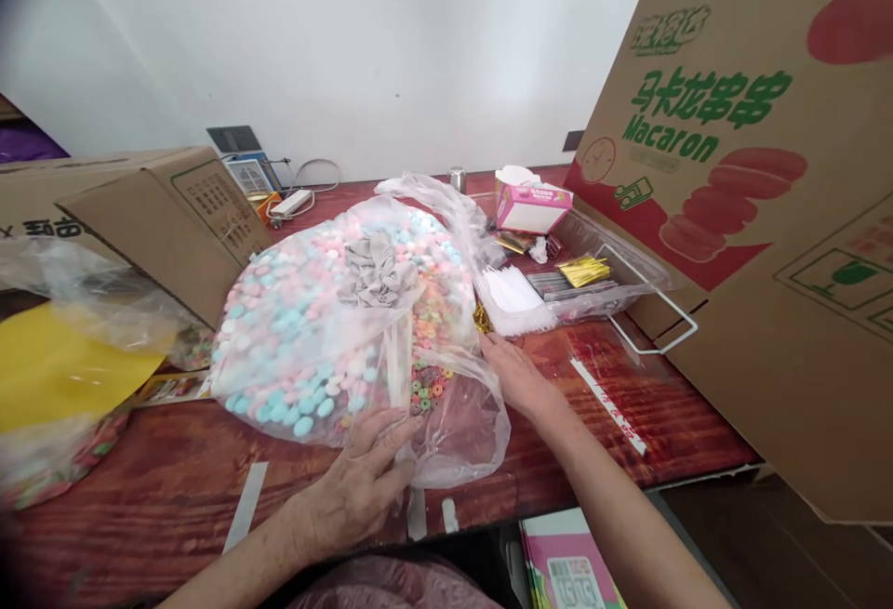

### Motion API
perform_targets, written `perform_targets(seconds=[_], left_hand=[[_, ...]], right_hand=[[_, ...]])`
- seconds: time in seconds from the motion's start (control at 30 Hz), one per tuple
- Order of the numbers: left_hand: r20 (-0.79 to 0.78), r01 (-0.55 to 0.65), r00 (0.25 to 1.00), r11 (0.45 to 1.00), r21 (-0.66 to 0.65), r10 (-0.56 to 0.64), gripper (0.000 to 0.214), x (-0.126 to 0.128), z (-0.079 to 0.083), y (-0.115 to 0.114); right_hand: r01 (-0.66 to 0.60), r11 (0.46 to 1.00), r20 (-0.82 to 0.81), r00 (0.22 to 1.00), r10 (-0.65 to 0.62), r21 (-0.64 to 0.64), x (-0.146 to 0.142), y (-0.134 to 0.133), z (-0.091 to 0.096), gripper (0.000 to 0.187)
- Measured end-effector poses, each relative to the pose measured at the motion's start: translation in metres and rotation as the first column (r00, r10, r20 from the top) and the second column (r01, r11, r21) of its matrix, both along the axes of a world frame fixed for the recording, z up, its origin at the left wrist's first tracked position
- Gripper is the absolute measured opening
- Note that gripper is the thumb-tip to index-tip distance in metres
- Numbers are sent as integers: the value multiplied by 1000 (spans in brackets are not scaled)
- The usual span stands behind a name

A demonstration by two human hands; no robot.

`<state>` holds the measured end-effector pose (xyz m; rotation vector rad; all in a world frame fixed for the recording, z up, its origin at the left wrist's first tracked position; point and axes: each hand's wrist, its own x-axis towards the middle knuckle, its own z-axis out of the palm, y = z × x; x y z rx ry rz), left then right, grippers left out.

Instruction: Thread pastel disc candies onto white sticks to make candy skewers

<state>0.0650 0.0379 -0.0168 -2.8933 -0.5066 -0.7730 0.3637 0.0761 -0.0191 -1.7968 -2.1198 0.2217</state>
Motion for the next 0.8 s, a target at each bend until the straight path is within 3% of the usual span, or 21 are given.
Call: perform_targets(seconds=[0.1,0.2,0.27,0.37,0.43,0.5,0.57,0.67,0.73,0.8], left_hand=[[26,2,1000,1000,12,-3,28,-5,1,0],[26,-1,1000,1000,16,1,29,-11,4,3],[14,-25,1000,1000,3,25,30,-17,6,4],[2,-82,997,996,-20,82,35,-28,3,3],[6,-116,993,993,-34,116,39,-35,-4,1],[11,-129,991,990,-50,130,37,-41,-13,-1],[5,-130,991,989,-71,131,29,-43,-20,-4],[-50,-135,990,985,-109,130,13,-40,-22,-11],[-134,-130,984,986,-106,116,11,-36,-17,-19],[-235,-96,969,994,-60,80,17,-32,-9,-27]], right_hand=[[26,1000,-3,1000,-26,13,13,-12,0,38],[41,986,7,999,-42,163,25,-25,-6,31],[37,938,-16,999,-33,345,28,-35,-8,27],[115,792,-109,992,-61,599,20,-51,-1,19],[117,738,-143,989,-28,664,6,-56,12,18],[13,746,-102,992,74,666,-12,-52,28,21],[-111,772,21,992,126,626,-31,-35,46,25],[-191,840,172,978,119,508,-56,14,63,35],[-253,861,236,958,161,440,-68,54,67,44],[-319,847,258,940,224,426,-78,98,64,48]])
